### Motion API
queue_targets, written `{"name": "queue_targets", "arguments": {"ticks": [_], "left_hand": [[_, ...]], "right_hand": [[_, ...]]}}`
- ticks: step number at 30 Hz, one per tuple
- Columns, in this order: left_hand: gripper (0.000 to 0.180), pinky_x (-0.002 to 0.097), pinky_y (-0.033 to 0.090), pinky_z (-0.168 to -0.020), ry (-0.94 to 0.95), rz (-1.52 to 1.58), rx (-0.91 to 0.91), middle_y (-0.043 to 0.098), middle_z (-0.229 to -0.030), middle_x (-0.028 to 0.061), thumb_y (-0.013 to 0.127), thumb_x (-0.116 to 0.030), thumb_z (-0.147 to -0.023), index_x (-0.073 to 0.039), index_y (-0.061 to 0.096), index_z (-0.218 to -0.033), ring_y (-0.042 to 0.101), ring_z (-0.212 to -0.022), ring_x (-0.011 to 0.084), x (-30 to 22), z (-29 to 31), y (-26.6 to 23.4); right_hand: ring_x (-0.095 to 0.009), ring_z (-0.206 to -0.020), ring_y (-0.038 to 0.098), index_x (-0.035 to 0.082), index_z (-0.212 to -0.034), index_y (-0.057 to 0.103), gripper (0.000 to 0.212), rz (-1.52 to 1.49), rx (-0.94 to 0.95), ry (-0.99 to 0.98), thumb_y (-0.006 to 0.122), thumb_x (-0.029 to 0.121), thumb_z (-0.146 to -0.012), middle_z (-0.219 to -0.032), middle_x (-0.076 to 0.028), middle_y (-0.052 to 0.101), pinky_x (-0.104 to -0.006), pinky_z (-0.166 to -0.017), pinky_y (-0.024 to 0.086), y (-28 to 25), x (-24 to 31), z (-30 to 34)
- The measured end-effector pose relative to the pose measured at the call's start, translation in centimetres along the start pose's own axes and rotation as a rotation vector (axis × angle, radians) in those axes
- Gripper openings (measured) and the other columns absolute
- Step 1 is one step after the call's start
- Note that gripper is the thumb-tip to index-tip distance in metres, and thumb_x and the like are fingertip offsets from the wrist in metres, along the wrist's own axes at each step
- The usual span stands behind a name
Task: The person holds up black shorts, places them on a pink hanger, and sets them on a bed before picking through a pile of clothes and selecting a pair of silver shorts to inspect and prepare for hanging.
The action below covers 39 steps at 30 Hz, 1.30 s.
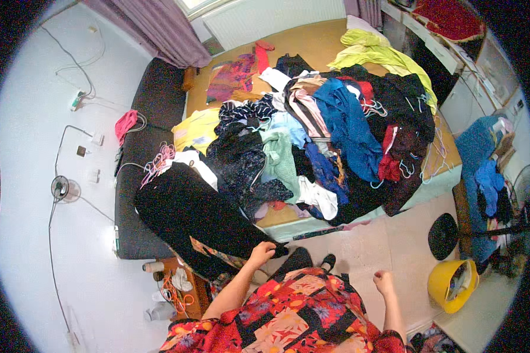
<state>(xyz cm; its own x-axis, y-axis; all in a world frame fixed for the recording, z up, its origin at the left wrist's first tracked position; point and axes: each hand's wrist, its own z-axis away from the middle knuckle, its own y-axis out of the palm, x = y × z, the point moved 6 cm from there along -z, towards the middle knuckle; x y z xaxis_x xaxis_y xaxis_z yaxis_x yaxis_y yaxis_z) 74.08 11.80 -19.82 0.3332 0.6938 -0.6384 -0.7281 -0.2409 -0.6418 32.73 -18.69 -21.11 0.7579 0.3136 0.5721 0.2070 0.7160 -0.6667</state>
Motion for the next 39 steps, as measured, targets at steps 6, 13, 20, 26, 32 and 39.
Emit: {"name": "queue_targets", "arguments": {"ticks": [6, 13, 20, 26, 32, 39], "left_hand": [[0.03, 0.0372, 0.047, -0.083, -0.099, -0.016, 0.053, 0.058, -0.1, 0.0156, 0.062, -0.02, -0.075, -0.007, 0.065, -0.102, 0.058, -0.096, 0.0304, -2.1, -3.0, 1.4], [0.029, 0.0396, 0.044, -0.091, -0.017, -0.078, -0.047, 0.055, -0.109, 0.0171, 0.063, -0.018, -0.071, -0.009, 0.066, -0.098, 0.055, -0.101, 0.0352, -3.6, -9.2, 2.2], [0.035, 0.0442, 0.04, -0.095, -0.07, -0.187, -0.377, 0.044, -0.129, 0.0147, 0.063, -0.011, -0.071, -0.011, 0.061, -0.106, 0.041, -0.118, 0.0386, -5.5, -20.3, -4.7], [0.048, 0.0603, 0.028, -0.098, -0.108, -0.603, -0.594, 0.032, -0.143, 0.0072, 0.065, -0.013, -0.071, -0.019, 0.055, -0.118, 0.029, -0.129, 0.0382, -8.8, -27.6, -13.0], [0.066, 0.0591, 0.036, -0.095, -0.26, -0.588, -0.427, 0.026, -0.147, 0.0047, 0.063, -0.007, -0.073, -0.026, 0.042, -0.133, 0.029, -0.13, 0.0379, -9.5, -33.5, -17.2], [0.027, 0.0496, 0.049, -0.072, -0.383, -0.424, -0.369, 0.053, -0.098, 0.0176, 0.054, -0.007, -0.079, -0.017, 0.054, -0.103, 0.06, -0.085, 0.0407, -0.8, -33.0, -18.9]], "right_hand": [[-0.02, -0.068, 0.064, -0.005, -0.093, 0.065, 0.022, -0.28, 0.054, 0.113, 0.063, 0.005, -0.074, -0.08, -0.017, 0.067, -0.0318, -0.063, 0.051, 3.5, -3.6, 1.3], [-0.017, -0.064, 0.062, -0.007, -0.093, 0.063, 0.019, -0.327, 0.125, 0.18, 0.062, 0.002, -0.076, -0.074, -0.014, 0.065, -0.0299, -0.06, 0.051, -0.2, -2.9, 0.4], [-0.017, -0.06, 0.063, -0.004, -0.092, 0.065, 0.019, -0.287, 0.061, 0.203, 0.06, 0.008, -0.078, -0.072, -0.012, 0.065, -0.0277, -0.05, 0.049, -7.0, -4.6, -4.4], [-0.015, -0.07, 0.062, -0.002, -0.1, 0.062, 0.022, -0.326, 0.06, 0.222, 0.056, 0.006, -0.082, -0.084, -0.008, 0.065, -0.0258, -0.06, 0.049, -13.4, 1.3, -10.9], [-0.015, -0.069, 0.062, -0.001, -0.099, 0.062, 0.019, -0.344, 0.063, 0.305, 0.057, 0.006, -0.082, -0.081, -0.008, 0.064, -0.026, -0.059, 0.049, -14.4, 3.6, -12.0], [-0.015, -0.066, 0.063, -0.001, -0.096, 0.064, 0.017, -0.189, 0.216, 0.302, 0.059, 0.005, -0.08, -0.076, -0.008, 0.065, -0.0265, -0.056, 0.05, -13.9, 4.4, -12.0]]}}
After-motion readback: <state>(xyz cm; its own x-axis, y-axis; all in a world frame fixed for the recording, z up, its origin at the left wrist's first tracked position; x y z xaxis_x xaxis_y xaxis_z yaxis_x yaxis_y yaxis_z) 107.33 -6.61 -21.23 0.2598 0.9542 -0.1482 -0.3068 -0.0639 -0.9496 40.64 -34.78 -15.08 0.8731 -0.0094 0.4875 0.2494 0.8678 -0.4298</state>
